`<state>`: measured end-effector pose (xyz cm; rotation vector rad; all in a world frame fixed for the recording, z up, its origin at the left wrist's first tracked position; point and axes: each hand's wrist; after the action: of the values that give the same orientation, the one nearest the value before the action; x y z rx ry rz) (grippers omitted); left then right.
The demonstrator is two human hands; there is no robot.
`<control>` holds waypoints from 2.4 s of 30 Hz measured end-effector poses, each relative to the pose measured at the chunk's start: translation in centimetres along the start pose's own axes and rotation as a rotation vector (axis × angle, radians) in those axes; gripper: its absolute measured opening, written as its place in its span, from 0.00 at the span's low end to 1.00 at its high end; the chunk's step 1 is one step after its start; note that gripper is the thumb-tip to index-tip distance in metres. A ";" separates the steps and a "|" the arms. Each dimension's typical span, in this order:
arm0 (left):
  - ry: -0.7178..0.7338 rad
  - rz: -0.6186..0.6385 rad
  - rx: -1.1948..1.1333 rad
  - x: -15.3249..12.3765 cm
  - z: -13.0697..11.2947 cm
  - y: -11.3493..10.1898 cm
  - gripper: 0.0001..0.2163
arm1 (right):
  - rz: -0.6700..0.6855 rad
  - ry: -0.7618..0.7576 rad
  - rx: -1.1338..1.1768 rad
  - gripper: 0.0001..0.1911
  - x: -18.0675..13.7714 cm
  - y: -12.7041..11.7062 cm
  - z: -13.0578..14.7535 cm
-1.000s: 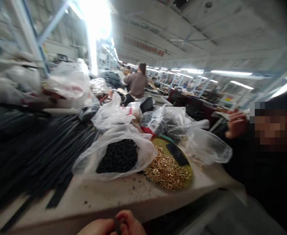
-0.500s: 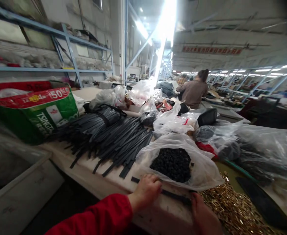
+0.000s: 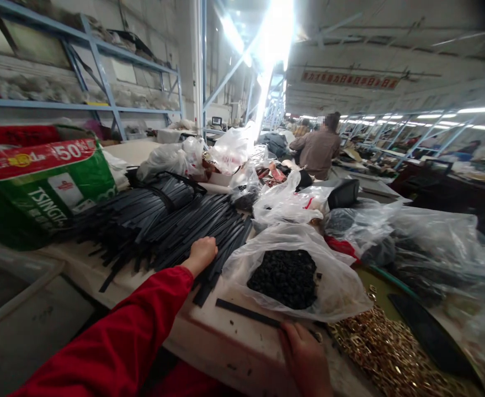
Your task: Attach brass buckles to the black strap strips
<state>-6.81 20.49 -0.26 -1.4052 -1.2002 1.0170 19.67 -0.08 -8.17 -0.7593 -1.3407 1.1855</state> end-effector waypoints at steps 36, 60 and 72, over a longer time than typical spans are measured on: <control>0.048 1.247 -1.263 -17.5 -10.4 -0.8 0.10 | 0.115 0.796 1.541 0.17 0.0 -6.6 2.7; 0.202 0.529 -1.430 -13.6 -7.4 -6.1 0.11 | 0.538 0.604 1.411 0.14 -5.6 -4.9 7.0; 0.068 0.853 -1.163 -13.4 -7.5 -2.2 0.12 | 0.159 0.245 0.252 0.13 7.3 -6.6 -3.7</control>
<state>-2.04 6.09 3.13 -3.0064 -1.1744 0.7515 23.43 5.69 -0.19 -0.8095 -0.9222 1.3115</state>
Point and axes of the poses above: each hand's wrist, its own x-axis towards the middle knuckle, its own y-axis out of the palm, z = x × y, and after that the axes turned 8 degrees about z, right-handed
